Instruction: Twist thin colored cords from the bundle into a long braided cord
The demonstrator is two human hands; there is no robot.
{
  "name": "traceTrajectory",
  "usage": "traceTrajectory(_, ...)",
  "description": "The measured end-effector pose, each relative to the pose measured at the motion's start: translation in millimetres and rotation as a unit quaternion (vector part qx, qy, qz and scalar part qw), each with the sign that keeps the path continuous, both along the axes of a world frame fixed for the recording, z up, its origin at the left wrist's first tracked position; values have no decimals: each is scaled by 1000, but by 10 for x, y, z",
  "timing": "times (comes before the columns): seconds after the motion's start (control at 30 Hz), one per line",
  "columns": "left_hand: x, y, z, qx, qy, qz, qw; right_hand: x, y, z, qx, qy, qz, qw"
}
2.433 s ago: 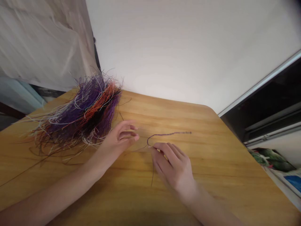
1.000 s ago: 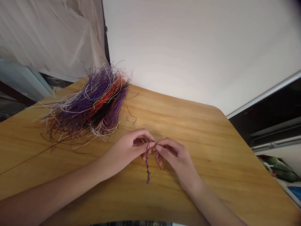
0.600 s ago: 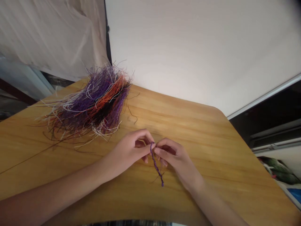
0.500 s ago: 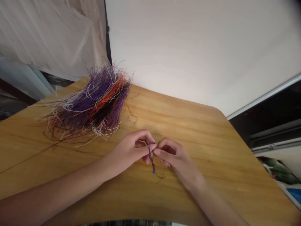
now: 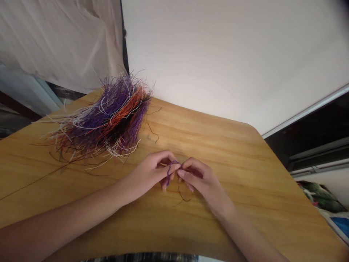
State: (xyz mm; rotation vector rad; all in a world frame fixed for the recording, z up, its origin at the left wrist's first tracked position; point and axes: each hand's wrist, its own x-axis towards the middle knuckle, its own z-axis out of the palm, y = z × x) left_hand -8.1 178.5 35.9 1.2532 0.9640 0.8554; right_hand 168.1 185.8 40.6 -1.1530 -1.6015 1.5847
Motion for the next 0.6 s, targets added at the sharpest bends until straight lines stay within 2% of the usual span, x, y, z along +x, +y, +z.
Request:
traceTrajectory(0.13, -45, 15, 42, -12, 4, 13, 1000, 10, -6, 2, -2, 38, 8, 999)
traceTrajectory(0.3, -70, 14, 74, -19, 4, -17, 1000, 21, -4, -42, -20, 69, 1, 997)
traceTrajectory(0.47, -59, 19, 89, 13, 51, -1, 999, 8, -35, -50, -20, 80, 10, 997)
traceTrajectory(0.6, -62, 20, 105, 11, 85, 12, 996, 16, -52, -24, -76, 108, 40, 990)
